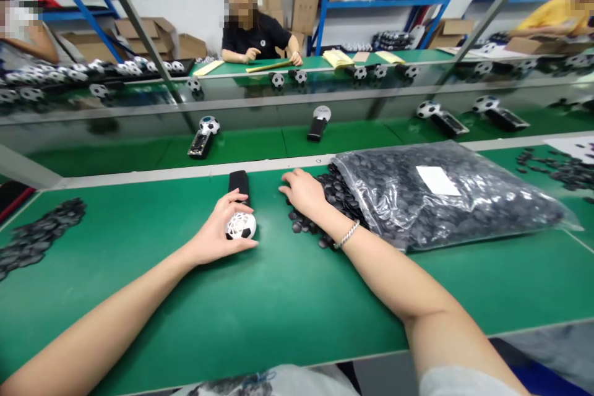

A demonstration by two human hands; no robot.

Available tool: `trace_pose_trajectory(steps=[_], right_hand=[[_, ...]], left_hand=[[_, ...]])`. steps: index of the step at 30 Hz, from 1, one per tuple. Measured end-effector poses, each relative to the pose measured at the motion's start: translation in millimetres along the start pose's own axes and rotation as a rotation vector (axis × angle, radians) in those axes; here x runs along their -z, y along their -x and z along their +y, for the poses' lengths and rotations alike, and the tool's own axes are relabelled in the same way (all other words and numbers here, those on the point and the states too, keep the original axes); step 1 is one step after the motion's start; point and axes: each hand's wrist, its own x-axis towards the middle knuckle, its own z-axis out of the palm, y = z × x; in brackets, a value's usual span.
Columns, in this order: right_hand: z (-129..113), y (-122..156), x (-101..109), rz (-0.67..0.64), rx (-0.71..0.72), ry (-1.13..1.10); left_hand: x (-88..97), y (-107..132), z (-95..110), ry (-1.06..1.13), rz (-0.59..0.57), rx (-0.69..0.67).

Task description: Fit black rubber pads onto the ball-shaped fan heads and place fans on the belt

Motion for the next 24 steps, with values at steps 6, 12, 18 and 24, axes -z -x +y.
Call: trace_pose_trajectory(steps=[6,12,18,24], right_hand=[[8,0,-5,-0.113,0.164,0.332],[6,2,2,-0.109,0.154,0.171],[-22,17,11,-0.153,0.212,-0.580],[-40,32,8,-0.243,0.359,-0.691]], left_hand=[[1.3,2,-2,0.017,0.045,0.102],[16.4,0,-13,0.008,0.043,0.238],[24.4,-2,-19,0.142,-0.096,0.088],[25.1,-3,-21,0.260,-0.249,-0.019]])
